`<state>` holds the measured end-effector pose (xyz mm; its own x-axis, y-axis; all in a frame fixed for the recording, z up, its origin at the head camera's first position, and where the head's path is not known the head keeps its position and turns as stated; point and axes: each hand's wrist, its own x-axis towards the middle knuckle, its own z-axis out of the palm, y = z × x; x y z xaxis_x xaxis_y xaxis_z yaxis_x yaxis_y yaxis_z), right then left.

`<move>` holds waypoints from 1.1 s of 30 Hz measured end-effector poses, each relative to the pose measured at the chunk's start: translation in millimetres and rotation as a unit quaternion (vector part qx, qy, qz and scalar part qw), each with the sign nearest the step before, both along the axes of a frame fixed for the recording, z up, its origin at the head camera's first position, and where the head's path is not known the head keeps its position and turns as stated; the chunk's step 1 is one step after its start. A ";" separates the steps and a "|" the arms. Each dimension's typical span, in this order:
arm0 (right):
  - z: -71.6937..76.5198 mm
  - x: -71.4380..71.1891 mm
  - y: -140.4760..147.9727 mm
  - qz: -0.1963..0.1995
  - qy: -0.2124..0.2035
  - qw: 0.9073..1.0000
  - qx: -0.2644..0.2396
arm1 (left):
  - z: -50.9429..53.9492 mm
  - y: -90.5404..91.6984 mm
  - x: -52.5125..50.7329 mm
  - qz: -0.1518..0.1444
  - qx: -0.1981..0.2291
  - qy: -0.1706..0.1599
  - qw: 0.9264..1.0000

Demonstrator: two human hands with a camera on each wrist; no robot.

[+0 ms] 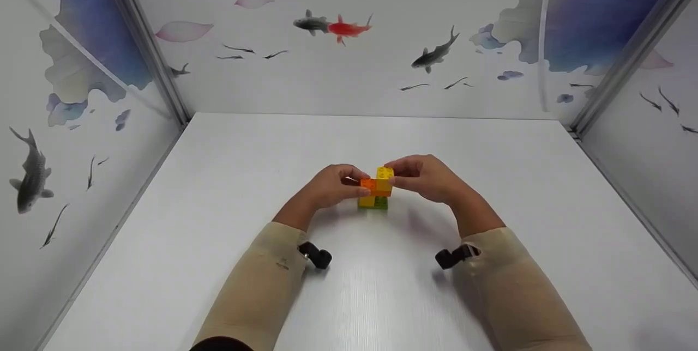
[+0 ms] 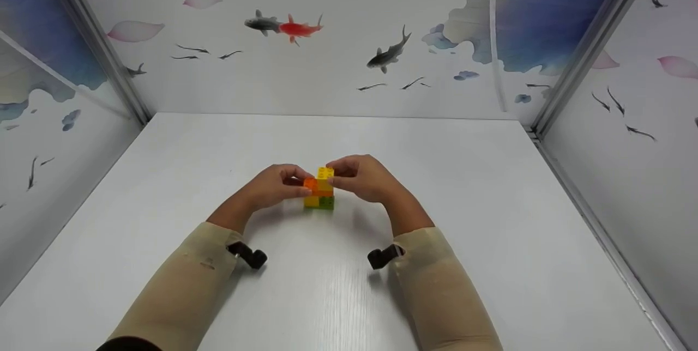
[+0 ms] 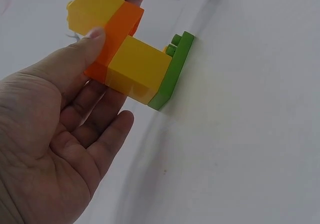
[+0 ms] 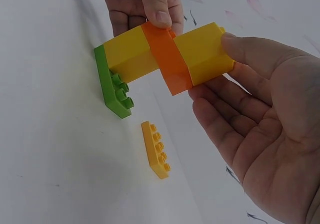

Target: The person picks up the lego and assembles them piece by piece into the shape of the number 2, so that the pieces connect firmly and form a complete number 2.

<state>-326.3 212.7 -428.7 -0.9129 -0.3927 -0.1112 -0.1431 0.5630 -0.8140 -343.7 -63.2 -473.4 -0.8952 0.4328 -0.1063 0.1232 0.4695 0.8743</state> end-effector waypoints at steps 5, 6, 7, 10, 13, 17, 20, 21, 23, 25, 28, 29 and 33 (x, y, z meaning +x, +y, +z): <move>-0.7 -0.7 0.4 0.001 0.002 1.000 0.000 | 1.4 1.3 0.6 0.004 -0.006 -0.004 1.000; -0.8 -0.6 0.6 0.001 0.002 1.000 -0.001 | 1.9 1.8 1.0 0.006 -0.008 -0.006 1.000; -1.1 -0.7 0.8 0.000 0.002 1.000 -0.003 | 2.4 2.2 1.4 0.007 -0.008 -0.009 1.000; -2.5 -1.1 2.0 -0.005 0.001 1.000 -0.011 | 2.7 2.6 1.7 0.008 -0.009 -0.009 1.000; -5.7 -2.9 3.4 -0.014 -0.002 0.999 -0.036 | 3.0 2.9 2.2 0.009 -0.008 -0.009 1.000; -11.5 -7.6 5.1 -0.049 -0.013 0.996 -0.067 | 2.5 3.1 2.3 0.012 -0.013 -0.018 1.000; -16.0 -13.4 5.4 -0.088 -0.014 0.995 -0.048 | 2.4 3.4 1.9 0.013 -0.021 -0.024 0.999; -17.3 -15.7 5.4 -0.099 -0.013 0.994 -0.034 | 2.7 3.6 1.9 0.014 -0.023 -0.025 0.999; -19.3 -20.8 4.6 -0.118 -0.013 0.993 -0.006 | 3.1 3.6 1.7 0.015 -0.022 -0.025 0.999; -20.8 -26.5 3.8 -0.125 -0.012 0.992 0.025 | 4.2 3.6 1.8 0.015 -0.020 -0.023 0.999; -22.8 -34.6 1.3 -0.130 -0.024 0.989 0.072 | 5.3 3.6 2.1 0.016 -0.018 -0.020 1.000; -23.5 -36.9 0.4 -0.128 -0.030 0.987 0.087 | 5.7 3.7 2.2 0.015 -0.017 -0.020 1.000; -27.5 -44.7 -3.3 -0.123 -0.053 0.983 0.124 | 5.8 3.9 2.4 0.013 -0.016 -0.022 1.000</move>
